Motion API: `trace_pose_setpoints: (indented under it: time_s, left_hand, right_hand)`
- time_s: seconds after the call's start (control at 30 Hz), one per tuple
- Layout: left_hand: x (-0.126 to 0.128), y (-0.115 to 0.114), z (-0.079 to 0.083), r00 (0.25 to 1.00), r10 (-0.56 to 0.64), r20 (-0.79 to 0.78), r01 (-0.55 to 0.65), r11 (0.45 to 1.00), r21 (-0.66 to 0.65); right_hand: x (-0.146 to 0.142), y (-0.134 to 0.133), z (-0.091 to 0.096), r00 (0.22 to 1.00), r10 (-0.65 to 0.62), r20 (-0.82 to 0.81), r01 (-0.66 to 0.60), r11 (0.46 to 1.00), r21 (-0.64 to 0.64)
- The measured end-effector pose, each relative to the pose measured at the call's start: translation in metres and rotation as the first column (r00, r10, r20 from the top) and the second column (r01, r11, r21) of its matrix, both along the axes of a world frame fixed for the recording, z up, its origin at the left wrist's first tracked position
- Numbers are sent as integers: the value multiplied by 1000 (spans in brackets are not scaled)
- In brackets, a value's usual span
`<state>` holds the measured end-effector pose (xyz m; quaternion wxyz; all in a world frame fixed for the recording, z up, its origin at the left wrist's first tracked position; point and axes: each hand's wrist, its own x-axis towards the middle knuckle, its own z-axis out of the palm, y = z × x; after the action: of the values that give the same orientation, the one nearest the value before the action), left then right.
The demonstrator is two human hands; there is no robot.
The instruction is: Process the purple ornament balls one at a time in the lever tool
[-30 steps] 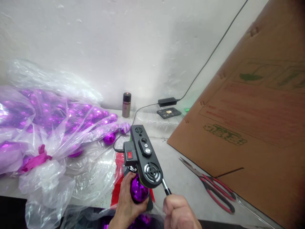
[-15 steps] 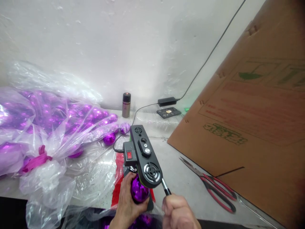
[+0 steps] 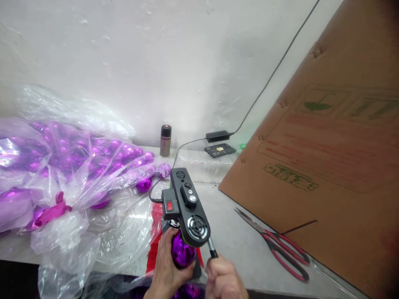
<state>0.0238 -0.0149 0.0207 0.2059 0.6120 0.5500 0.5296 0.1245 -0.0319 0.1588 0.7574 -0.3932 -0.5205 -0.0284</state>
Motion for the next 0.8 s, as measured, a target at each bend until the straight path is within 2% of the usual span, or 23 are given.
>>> trace_pose_setpoints:
  time_s: [0.1, 0.27, 0.37, 0.47, 0.6, 0.63, 0.7, 0.77, 0.8]
  left_hand:
    - [-5, 1, -1, 999, -38, -25, 38, 999, -11]
    - [-13, 5, -5, 997, -81, 12, 82, 993, -82]
    - [-15, 1, -5, 994, -91, 59, 99, 985, -140]
    - [-27, -21, -14, 992, -73, 103, 87, 987, -137]
    - [-68, -77, -55, 979, -130, 157, 127, 991, 30]
    - [-80, -91, -67, 979, -150, 141, 150, 989, 8]
    - [-101, -114, -84, 964, -256, 66, 263, 953, -148]
    - [-115, -127, -90, 922, -388, -10, 356, 856, -374]
    - [-118, -130, -89, 905, -425, -37, 358, 805, -473]
  right_hand:
    - [0, 5, 8, 1000, 4, 0, -4, 1000, 27]
    - [3, 5, 57, 994, 38, -107, -49, 993, -106]
    - [5, 5, 76, 991, 105, -87, -114, 987, -110]
    - [8, 5, 75, 988, 144, -53, -148, 984, -100]
    - [13, 2, 65, 986, 169, 13, -167, 980, -111]
    - [14, 1, 64, 984, 175, 27, -171, 978, -116]
    - [16, 0, 63, 982, 185, 45, -178, 975, -133]
    - [17, -2, 63, 981, 185, 52, -175, 973, -152]
    - [17, -2, 64, 982, 183, 56, -172, 972, -158]
